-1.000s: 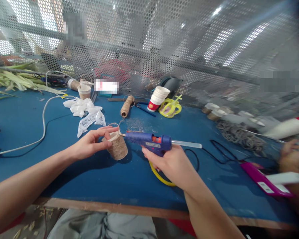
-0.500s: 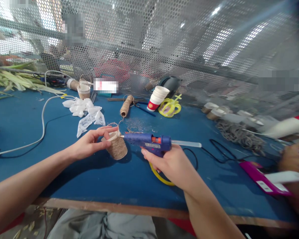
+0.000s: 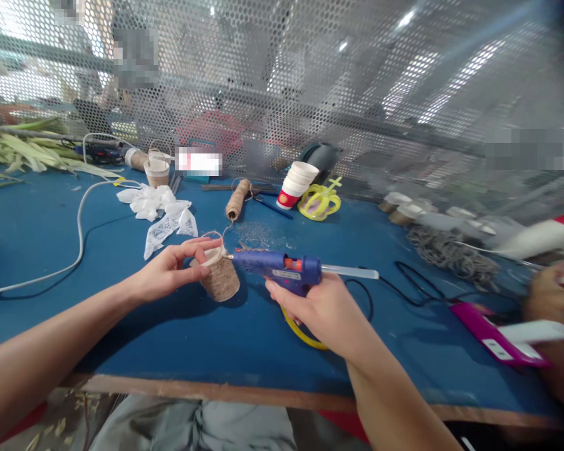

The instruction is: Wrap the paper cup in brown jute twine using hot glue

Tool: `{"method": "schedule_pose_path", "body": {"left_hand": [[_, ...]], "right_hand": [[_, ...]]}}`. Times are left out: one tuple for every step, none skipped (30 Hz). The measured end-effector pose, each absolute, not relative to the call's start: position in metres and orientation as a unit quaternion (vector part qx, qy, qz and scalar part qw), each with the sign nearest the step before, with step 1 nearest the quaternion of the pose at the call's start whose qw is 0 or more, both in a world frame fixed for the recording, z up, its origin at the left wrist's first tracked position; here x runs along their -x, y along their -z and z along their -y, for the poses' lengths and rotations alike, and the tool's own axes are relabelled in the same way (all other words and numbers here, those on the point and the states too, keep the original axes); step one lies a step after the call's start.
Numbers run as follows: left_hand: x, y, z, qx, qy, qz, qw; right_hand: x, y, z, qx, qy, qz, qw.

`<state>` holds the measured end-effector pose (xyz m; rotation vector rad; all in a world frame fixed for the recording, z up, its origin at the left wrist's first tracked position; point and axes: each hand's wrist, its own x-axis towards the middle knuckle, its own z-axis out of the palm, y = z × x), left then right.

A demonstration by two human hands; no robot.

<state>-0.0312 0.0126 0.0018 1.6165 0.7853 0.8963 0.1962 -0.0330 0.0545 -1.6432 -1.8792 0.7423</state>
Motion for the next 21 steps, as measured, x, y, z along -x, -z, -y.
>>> {"method": "schedule_pose_path", "body": {"left_hand": [[0.0312,-0.0018,-0.0126,-0.679,-0.377,-0.331,0.536],[0.0312,-0.0018,-0.0126,-0.679,-0.378,-0.331,0.536],[0.0312,-0.0018,-0.0126,-0.679,-0.378,-0.331,0.536],[0.0312,-0.0017,-0.0127,-0.678,-0.379,-0.330,0.536],[0.0313,-0.0016,-0.0128,-0.678,-0.379,-0.328,0.537],[0.0314,-0.0016,-0.0128,-0.678,-0.379,-0.327,0.538],[0.0314,-0.0016,-0.0129,-0.678,-0.378,-0.328,0.539],[0.0315,-0.0016,-0.0129,-0.678,-0.377,-0.329,0.539],[0.0315,-0.0016,-0.0129,-0.677,-0.376,-0.330,0.539],[0.0315,-0.0016,-0.0129,-0.677,-0.376,-0.331,0.539],[0.0315,-0.0016,-0.0129,-0.677,-0.377,-0.331,0.539],[0.0314,-0.0016,-0.0129,-0.677,-0.378,-0.330,0.539],[0.0313,-0.0015,-0.0128,-0.676,-0.379,-0.329,0.539],[0.0311,-0.0014,-0.0128,-0.676,-0.381,-0.327,0.540],[0.0310,-0.0013,-0.0128,-0.675,-0.382,-0.326,0.541],[0.0310,-0.0013,-0.0127,-0.674,-0.383,-0.325,0.542],[0.0309,-0.0012,-0.0127,-0.673,-0.383,-0.325,0.543],[0.0309,-0.0011,-0.0127,-0.672,-0.383,-0.325,0.543],[0.0309,-0.0011,-0.0127,-0.672,-0.383,-0.325,0.544],[0.0310,-0.0011,-0.0127,-0.671,-0.382,-0.324,0.546],[0.0310,-0.0011,-0.0127,-0.670,-0.382,-0.323,0.548]], "right_hand": [[-0.1961,-0.0545,0.0329,0.606,-0.271,0.700,0.264],[-0.1960,-0.0544,0.0328,0.604,-0.268,0.703,0.265],[-0.1959,-0.0542,0.0326,0.601,-0.266,0.705,0.269],[-0.1960,-0.0539,0.0325,0.599,-0.264,0.705,0.273],[-0.1961,-0.0536,0.0324,0.598,-0.262,0.706,0.276],[-0.1963,-0.0533,0.0324,0.597,-0.260,0.707,0.277],[-0.1965,-0.0530,0.0324,0.597,-0.259,0.708,0.274],[-0.1968,-0.0527,0.0324,0.596,-0.260,0.710,0.271],[-0.1971,-0.0525,0.0324,0.594,-0.260,0.713,0.267],[-0.1974,-0.0524,0.0324,0.592,-0.260,0.716,0.265],[-0.1976,-0.0523,0.0323,0.592,-0.258,0.717,0.264],[-0.1978,-0.0523,0.0322,0.592,-0.253,0.718,0.265],[-0.1978,-0.0523,0.0320,0.592,-0.248,0.719,0.268],[-0.1978,-0.0524,0.0319,0.590,-0.242,0.721,0.270],[-0.1977,-0.0525,0.0319,0.587,-0.237,0.725,0.272],[-0.1975,-0.0527,0.0320,0.582,-0.234,0.729,0.273],[-0.1972,-0.0530,0.0322,0.579,-0.234,0.732,0.272],[-0.1970,-0.0533,0.0324,0.577,-0.239,0.732,0.271],[-0.1968,-0.0536,0.0327,0.579,-0.247,0.729,0.268],[-0.1966,-0.0539,0.0329,0.584,-0.256,0.723,0.267],[-0.1965,-0.0540,0.0331,0.590,-0.263,0.716,0.266]]}}
